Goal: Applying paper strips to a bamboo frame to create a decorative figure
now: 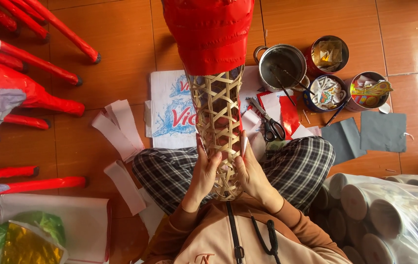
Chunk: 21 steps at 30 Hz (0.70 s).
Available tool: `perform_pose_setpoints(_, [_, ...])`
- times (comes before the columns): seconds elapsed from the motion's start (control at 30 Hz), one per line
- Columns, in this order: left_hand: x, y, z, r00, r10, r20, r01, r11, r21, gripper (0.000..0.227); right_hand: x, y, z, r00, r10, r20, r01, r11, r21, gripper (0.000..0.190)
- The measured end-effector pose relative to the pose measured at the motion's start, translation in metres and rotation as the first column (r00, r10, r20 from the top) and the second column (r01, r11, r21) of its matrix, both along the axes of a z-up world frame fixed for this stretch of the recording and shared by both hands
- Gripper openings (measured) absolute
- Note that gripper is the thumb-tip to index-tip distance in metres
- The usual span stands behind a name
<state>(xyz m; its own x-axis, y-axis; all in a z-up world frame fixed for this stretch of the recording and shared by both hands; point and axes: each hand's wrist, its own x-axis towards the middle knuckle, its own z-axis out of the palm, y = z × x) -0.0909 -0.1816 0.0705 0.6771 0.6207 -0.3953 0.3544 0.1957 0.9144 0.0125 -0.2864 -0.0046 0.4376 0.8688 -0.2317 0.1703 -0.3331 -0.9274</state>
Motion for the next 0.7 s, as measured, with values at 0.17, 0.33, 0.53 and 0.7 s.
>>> perform_pose_setpoints(0.17, [-0.007, 0.006, -0.009, 0.998, -0.034, -0.056, 0.038, 0.997, 0.067, 0.096, 0.002, -0.007, -0.038, 0.840, -0.038, 0.541, -0.035, 0.992, 0.124, 0.079])
perform_pose_setpoints(0.33, [-0.012, 0.014, -0.030, 0.992, -0.058, -0.108, 0.068, 0.993, 0.096, 0.096, 0.014, -0.009, -0.040, 0.882, -0.181, 0.435, -0.029, 0.901, 0.434, 0.059])
perform_pose_setpoints(0.53, [-0.015, 0.016, -0.042, 0.988, -0.070, -0.139, 0.088, 0.987, 0.131, 0.097, 0.023, -0.005, -0.002, 0.881, -0.162, 0.445, -0.054, 0.899, 0.434, 0.080])
perform_pose_setpoints(0.7, [-0.016, 0.020, -0.054, 0.989, -0.058, -0.134, 0.076, 0.988, 0.135, 0.100, 0.031, 0.005, 0.005, 0.663, -0.049, 0.747, -0.262, 0.920, 0.293, 0.070])
